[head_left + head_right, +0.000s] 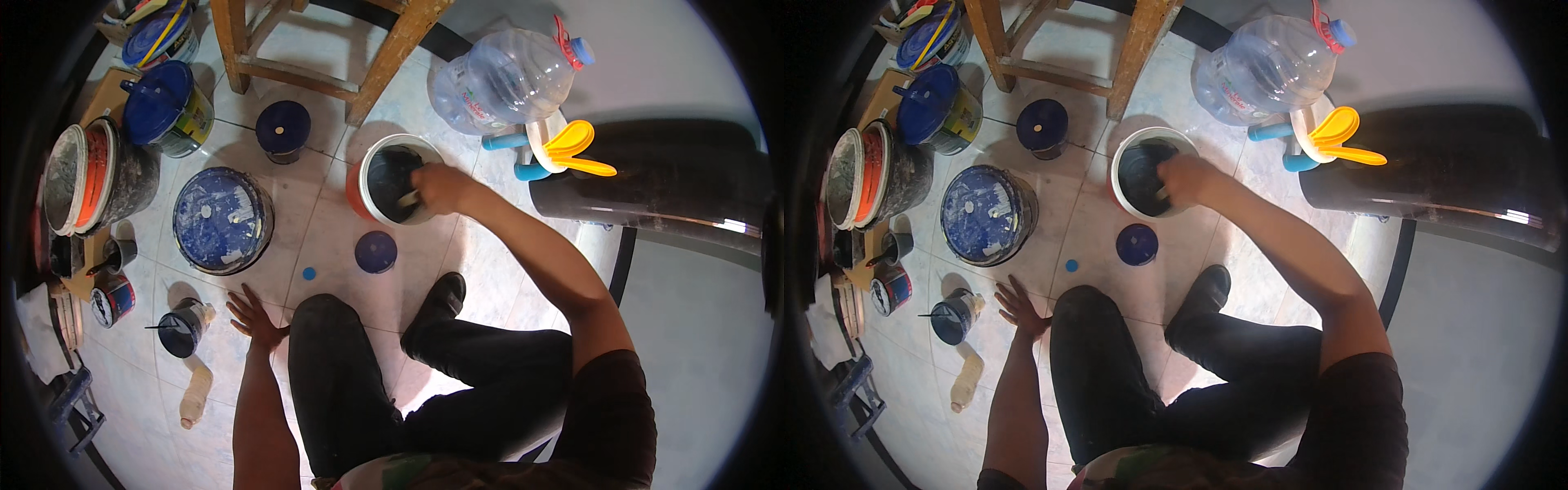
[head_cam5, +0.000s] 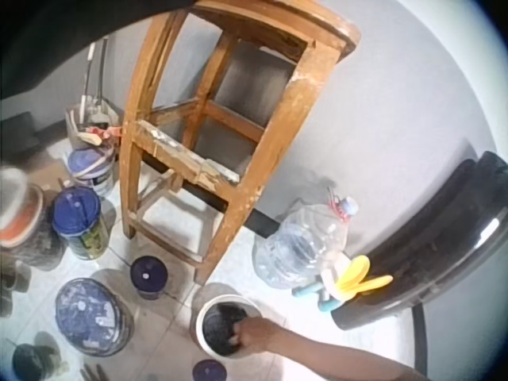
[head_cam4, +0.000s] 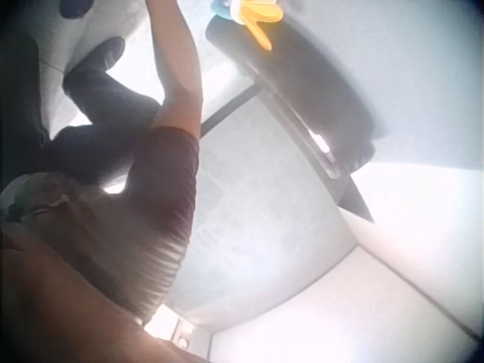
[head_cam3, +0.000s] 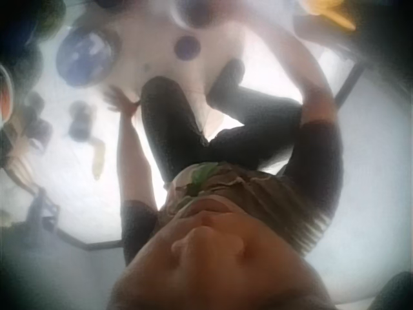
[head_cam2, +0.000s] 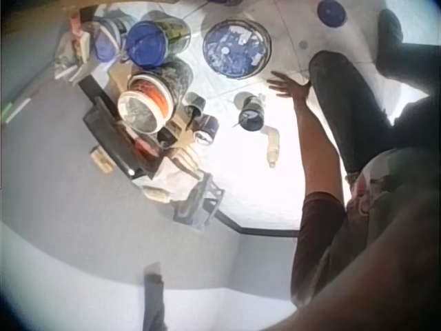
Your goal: The person kneels on the floor and opens a paint can, then pours its contents into a larger bucket. They use a wooden stick to stir the mixture and add liquid from a plastic bottle before continuing to mix.
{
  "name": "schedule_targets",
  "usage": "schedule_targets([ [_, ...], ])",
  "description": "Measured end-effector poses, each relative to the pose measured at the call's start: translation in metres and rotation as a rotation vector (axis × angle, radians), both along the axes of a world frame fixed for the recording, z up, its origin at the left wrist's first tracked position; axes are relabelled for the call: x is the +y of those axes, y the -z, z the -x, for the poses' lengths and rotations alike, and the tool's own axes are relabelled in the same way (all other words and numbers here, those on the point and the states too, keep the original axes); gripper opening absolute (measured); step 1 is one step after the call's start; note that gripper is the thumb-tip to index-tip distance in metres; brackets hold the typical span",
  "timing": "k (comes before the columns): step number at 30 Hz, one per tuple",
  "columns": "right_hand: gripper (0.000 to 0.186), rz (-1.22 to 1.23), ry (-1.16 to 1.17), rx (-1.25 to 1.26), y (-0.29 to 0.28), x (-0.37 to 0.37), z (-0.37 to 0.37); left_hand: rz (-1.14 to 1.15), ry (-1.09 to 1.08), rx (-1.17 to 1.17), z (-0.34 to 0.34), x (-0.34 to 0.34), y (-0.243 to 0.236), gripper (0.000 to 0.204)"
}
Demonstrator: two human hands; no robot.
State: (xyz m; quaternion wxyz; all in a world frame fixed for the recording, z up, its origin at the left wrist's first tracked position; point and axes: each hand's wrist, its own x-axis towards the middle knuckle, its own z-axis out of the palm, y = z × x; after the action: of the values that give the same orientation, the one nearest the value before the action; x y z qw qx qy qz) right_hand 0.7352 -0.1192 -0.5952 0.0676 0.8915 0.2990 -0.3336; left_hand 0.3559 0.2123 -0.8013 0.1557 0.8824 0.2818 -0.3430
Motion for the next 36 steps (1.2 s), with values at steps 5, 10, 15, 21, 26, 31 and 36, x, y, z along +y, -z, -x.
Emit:
schedule_targets([
  [5,0.027,0.051,0.078,-0.071,0.007,0.009,-0.003,0.006,0.014,0.027,-0.001,-0.002,-0.006,0.179],
  [10,0.020,-0.118,-0.036,0.032,0.019,0.008,-0.001,0.030,0.010,0.034,-0.003,-0.004,-0.006,0.179],
  [15,0.017,-0.069,0.019,-0.080,0.011,-0.002,0.000,-0.014,0.032,0.050,-0.002,0.000,-0.005,0.180],
  [21,0.022,-0.102,0.065,-0.244,0.014,-0.006,-0.022,0.003,0.002,0.044,-0.007,-0.004,-0.008,0.179],
  [26,0.018,-0.014,-0.134,0.002,0.013,0.002,0.033,0.016,-0.013,0.042,0.001,0.001,-0.005,0.180],
  [31,0.016,-0.182,-0.017,-0.287,0.025,0.008,-0.013,0.018,-0.038,0.002,0.003,-0.001,-0.003,0.179],
  [36,0.019,-0.171,-0.183,-0.053,0.019,-0.017,0.028,0.040,-0.033,0.003,-0.003,0.000,-0.008,0.178],
])
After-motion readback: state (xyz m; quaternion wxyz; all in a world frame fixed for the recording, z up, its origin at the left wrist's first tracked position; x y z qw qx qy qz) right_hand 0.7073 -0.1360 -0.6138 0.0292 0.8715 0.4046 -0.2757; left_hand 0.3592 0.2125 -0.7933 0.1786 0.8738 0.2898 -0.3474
